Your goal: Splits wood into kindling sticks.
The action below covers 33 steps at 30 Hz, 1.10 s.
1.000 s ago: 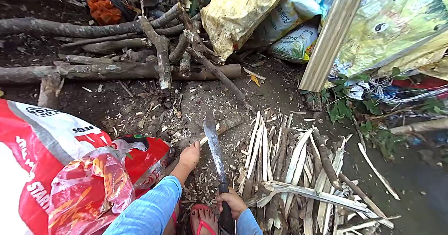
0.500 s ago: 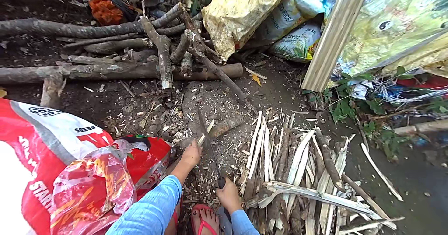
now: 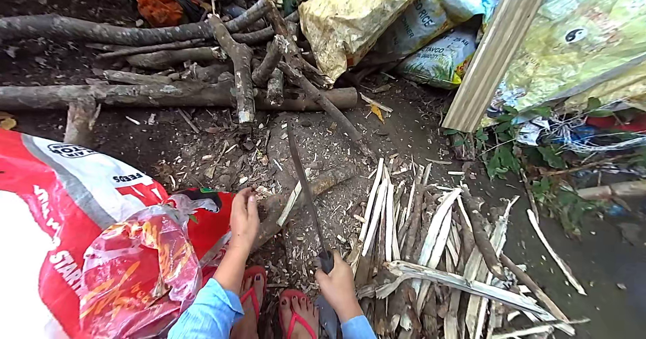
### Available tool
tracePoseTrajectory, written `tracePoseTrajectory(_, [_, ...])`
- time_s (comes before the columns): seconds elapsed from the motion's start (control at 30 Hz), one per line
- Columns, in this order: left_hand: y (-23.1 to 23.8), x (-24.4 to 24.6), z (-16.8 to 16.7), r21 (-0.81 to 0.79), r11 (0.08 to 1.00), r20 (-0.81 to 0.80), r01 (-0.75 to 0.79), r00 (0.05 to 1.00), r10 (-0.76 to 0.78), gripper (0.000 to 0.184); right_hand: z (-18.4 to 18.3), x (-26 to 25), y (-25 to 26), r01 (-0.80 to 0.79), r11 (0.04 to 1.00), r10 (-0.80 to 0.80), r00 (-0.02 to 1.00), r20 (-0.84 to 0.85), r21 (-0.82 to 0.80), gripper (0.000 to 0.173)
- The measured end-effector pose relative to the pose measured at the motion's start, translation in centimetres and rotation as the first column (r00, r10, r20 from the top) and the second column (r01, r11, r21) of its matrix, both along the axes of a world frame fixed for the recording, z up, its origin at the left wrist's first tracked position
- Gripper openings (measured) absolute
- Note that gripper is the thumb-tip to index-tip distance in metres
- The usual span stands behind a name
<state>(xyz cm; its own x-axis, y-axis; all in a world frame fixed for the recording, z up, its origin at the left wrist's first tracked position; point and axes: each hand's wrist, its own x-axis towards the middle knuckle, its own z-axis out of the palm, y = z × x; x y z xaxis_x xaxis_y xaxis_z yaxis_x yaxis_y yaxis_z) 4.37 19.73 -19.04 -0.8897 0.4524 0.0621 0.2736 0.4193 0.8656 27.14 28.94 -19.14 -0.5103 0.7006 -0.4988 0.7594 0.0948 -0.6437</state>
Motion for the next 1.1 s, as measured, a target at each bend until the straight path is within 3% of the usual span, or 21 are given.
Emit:
tracePoseTrajectory(0.13, [-1.3, -0.1, -0.8, -0.009, 0.999, 0.064, -0.047, 0.997, 0.047, 0.042, 0.9, -0.2, -1.0, 0.080, 0.976, -0.028, 0.969, -0.247, 0.204, 0.040])
tracePoseTrajectory(0.23, [-0.4, 0.6, -0.7, -0.206, 0.967, 0.189, 0.152, 0.975, -0.113, 0.043, 0.4, -0.6, -0.9, 0.094, 0.973, -0.036, 0.964, -0.264, 0.211, 0.038])
tracePoseTrajectory(0.37, [2.9, 2.2, -2.1, -0.468, 0.794, 0.327, 0.389, 0.910, -0.254, 0.058, 0.9, -1.1, -0.3, 0.088, 0.977, -0.033, 0.962, -0.270, 0.196, 0.038])
tracePoseTrajectory(0.43, [4.3, 2.8, -2.9, -0.550, 0.704, 0.364, 0.449, 0.888, -0.281, 0.056, 1.4, -1.2, 0.0, 0.087, 0.969, -0.013, 0.953, -0.304, 0.232, 0.038])
tracePoseTrajectory(0.57, [5.2, 3.0, -3.0, -0.602, 0.663, 0.344, 0.446, 0.894, -0.289, 0.039, 2.4, -1.3, 0.3, 0.091, 0.958, 0.006, 0.942, -0.336, 0.274, 0.036])
tracePoseTrajectory(0.77, [5.2, 2.3, -2.4, -0.618, 0.643, 0.308, 0.452, 0.892, -0.331, 0.034, 2.1, -1.6, -0.1, 0.175, 0.908, 0.013, 0.897, -0.442, 0.381, 0.035])
tracePoseTrajectory(0.83, [5.3, 2.2, -2.3, -0.625, 0.634, 0.311, 0.455, 0.890, -0.333, 0.034, 0.9, -1.8, -0.5, 0.171, 0.920, -0.027, 0.926, -0.377, 0.353, 0.036])
tracePoseTrajectory(0.87, [5.3, 2.2, -2.4, -0.633, 0.626, 0.314, 0.455, 0.890, -0.330, 0.034, -0.2, -1.9, -0.6, 0.137, 0.954, -0.064, 0.962, -0.265, 0.268, 0.038])
tracePoseTrajectory(0.97, [5.5, 2.8, -2.9, -0.659, 0.607, 0.303, 0.443, 0.896, -0.325, 0.033, -5.1, -2.4, 0.7, 0.025, 0.994, 0.003, 0.966, 0.258, -0.102, 0.050])
tracePoseTrajectory(1.03, [6.0, 2.8, -2.8, -0.674, 0.593, 0.293, 0.441, 0.896, -0.334, 0.033, -6.7, -2.8, 1.4, 0.012, 0.988, 0.040, 0.942, 0.332, -0.152, 0.050])
tracePoseTrajectory(1.1, [6.0, 2.7, -2.7, -0.688, 0.569, 0.310, 0.450, 0.891, -0.331, 0.033, -6.8, -2.6, 1.2, 0.015, 0.982, 0.042, 0.954, 0.297, -0.188, 0.048])
